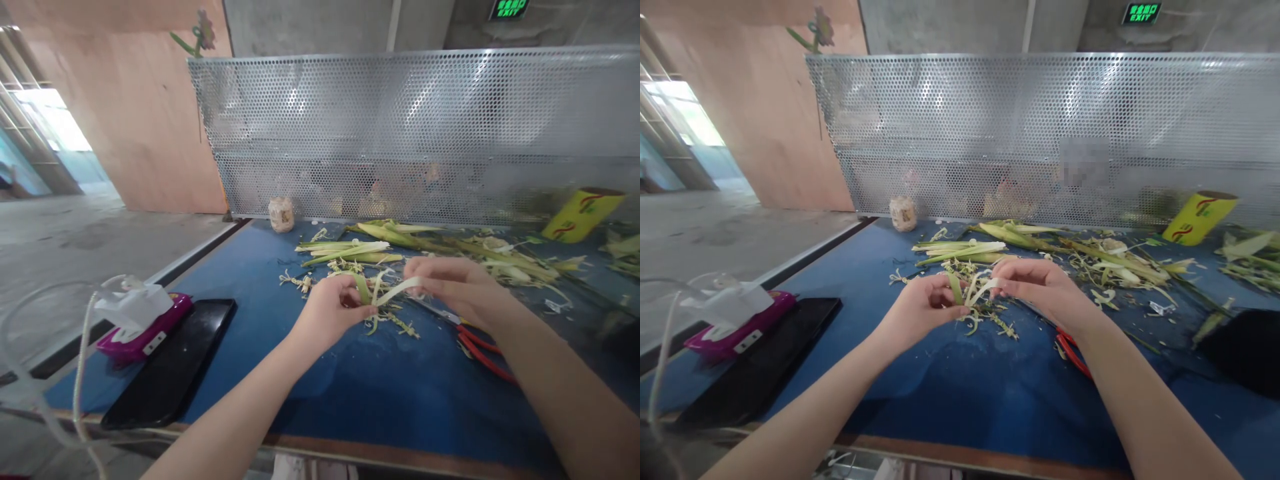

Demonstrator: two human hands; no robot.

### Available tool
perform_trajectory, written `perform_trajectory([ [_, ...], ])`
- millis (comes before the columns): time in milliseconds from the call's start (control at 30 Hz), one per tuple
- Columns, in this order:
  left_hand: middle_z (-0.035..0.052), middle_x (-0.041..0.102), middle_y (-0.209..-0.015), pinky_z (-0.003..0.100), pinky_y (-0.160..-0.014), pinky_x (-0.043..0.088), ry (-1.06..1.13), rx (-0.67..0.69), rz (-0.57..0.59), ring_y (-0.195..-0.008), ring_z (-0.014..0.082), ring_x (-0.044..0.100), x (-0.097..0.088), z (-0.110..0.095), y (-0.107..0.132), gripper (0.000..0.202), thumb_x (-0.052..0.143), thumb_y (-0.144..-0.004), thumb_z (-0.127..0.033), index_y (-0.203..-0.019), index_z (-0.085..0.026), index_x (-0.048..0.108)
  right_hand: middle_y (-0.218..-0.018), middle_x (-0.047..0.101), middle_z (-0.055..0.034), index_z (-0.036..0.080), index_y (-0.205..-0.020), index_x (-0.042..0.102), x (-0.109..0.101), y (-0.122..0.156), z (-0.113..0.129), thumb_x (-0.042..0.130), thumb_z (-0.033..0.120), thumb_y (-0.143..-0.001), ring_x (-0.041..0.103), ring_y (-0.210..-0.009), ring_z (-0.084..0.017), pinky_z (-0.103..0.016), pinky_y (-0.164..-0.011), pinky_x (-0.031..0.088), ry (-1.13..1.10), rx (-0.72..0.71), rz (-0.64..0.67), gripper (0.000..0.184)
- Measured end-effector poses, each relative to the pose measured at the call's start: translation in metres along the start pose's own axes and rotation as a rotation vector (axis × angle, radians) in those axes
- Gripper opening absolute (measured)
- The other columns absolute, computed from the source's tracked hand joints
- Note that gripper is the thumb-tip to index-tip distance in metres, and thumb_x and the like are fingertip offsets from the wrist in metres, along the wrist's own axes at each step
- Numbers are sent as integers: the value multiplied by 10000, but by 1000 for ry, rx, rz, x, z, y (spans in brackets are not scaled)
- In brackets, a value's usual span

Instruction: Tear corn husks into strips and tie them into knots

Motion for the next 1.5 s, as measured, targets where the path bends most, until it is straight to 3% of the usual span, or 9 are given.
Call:
perform_trajectory([
  [267,-55,491,-538,204,-502,347,-112,78,74,-521,87,447,11,0,4,106,647,-598,-171,-614,-170,542,-879,683,-36,229,-861,683,24,0,3,489,307,-844,615,-867,-178,-310,-772,482,152,-19,116,210],
  [533,27,635,-679,254,-662,460,406,-61,314,-643,125,580,20,8,1,192,730,-567,-207,-709,-126,629,-905,671,-24,227,-870,652,32,-23,13,398,252,-875,617,-864,-168,-297,-768,473,322,-112,112,255],
  [633,7,639,-674,220,-640,455,536,-141,291,-590,82,564,18,4,2,238,752,-548,-189,-752,-123,649,-921,647,-33,216,-828,624,33,-30,9,463,263,-834,595,-895,-180,-303,-796,450,364,-130,-50,168],
  [733,4,646,-656,208,-656,456,589,-179,269,-617,85,579,17,0,3,251,765,-527,-166,-749,-118,659,-848,637,-40,197,-782,594,27,-33,-4,491,351,-811,584,-821,-191,-315,-756,432,478,42,-195,188],
  [833,6,653,-651,228,-707,460,583,-173,302,-650,99,594,19,1,4,232,764,-517,-154,-723,-117,665,-657,600,-28,180,-616,565,24,-32,-17,408,475,-828,544,-649,-172,-300,-634,400,547,329,-4,396],
  [1000,5,647,-679,228,-672,458,472,-125,439,-626,96,573,19,5,7,171,744,-538,-170,-686,-120,674,-494,486,29,173,-572,535,30,-28,-20,481,483,-776,439,-468,-108,-244,-495,345,292,499,237,375],
  [1167,4,641,-673,219,-637,443,418,-130,432,-606,94,563,19,3,8,149,736,-534,-157,-660,-116,668,-724,632,-2,180,-748,597,31,-28,-14,542,310,-761,588,-713,-140,-253,-687,431,132,354,17,142],
  [1300,-8,656,-662,245,-679,458,489,-231,435,-608,97,581,22,6,8,292,766,-485,-157,-758,-127,665,-721,649,-8,187,-920,587,26,-30,-18,544,283,-768,608,-718,-144,-289,-745,439,5,301,-203,185],
  [1500,-6,656,-677,209,-624,442,482,-230,449,-585,74,567,23,11,7,275,761,-509,-176,-758,-123,656,-755,656,-23,200,-1004,600,25,-23,-14,601,377,-751,599,-724,-146,-284,-704,453,-65,246,-84,309],
])
Point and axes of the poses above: each hand's wrist, its own y-axis away from the middle knuckle, its own x-axis out of the palm, z = x × y, the point moved 1 cm from there along -y, towards the middle knuckle
